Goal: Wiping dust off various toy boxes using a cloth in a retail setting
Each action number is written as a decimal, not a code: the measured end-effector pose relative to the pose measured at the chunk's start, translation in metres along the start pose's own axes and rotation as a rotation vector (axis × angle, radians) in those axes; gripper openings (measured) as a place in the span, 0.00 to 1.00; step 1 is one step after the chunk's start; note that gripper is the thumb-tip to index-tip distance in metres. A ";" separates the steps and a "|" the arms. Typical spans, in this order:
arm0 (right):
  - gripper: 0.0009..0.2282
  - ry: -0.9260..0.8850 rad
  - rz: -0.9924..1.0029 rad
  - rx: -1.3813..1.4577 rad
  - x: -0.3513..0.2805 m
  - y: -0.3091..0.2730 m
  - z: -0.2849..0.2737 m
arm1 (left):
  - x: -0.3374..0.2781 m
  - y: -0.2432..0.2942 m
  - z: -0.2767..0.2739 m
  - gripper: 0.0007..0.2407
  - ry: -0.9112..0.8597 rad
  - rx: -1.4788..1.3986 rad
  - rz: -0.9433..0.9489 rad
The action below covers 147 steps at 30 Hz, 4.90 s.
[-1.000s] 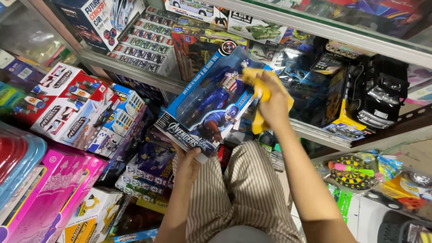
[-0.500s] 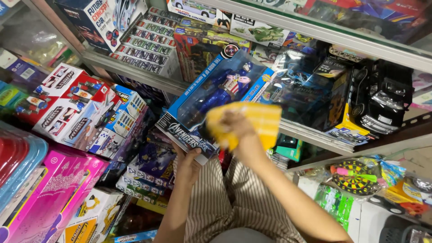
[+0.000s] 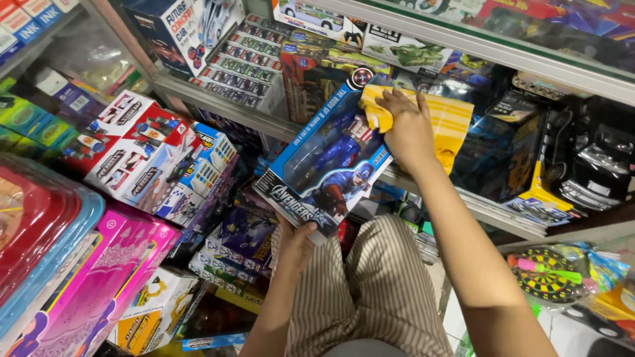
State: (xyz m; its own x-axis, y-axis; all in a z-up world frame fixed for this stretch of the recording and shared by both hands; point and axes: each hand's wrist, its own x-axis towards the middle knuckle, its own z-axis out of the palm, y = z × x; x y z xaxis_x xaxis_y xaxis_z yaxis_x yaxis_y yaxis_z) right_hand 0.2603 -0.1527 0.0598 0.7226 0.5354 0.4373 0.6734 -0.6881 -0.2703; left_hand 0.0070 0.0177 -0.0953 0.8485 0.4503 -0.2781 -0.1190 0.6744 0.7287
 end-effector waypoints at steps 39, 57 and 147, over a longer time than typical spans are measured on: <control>0.33 0.107 -0.552 0.558 -0.099 -0.136 -0.091 | 0.005 0.108 0.085 0.30 -0.426 0.963 0.570; 0.15 0.450 -0.095 0.532 -0.032 -0.012 -0.062 | 0.003 0.107 0.094 0.42 -0.301 1.201 1.196; 0.33 0.602 -0.202 0.405 -0.111 -0.132 -0.136 | 0.062 0.120 0.190 0.41 -0.586 0.905 1.557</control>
State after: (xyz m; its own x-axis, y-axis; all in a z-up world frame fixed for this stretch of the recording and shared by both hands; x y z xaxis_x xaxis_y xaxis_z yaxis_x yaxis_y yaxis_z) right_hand 0.0698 -0.1875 0.1635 0.4473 0.1920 0.8735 0.8724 -0.3091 -0.3787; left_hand 0.1429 0.0151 0.0935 0.3343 -0.0883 0.9383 -0.7432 -0.6369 0.2049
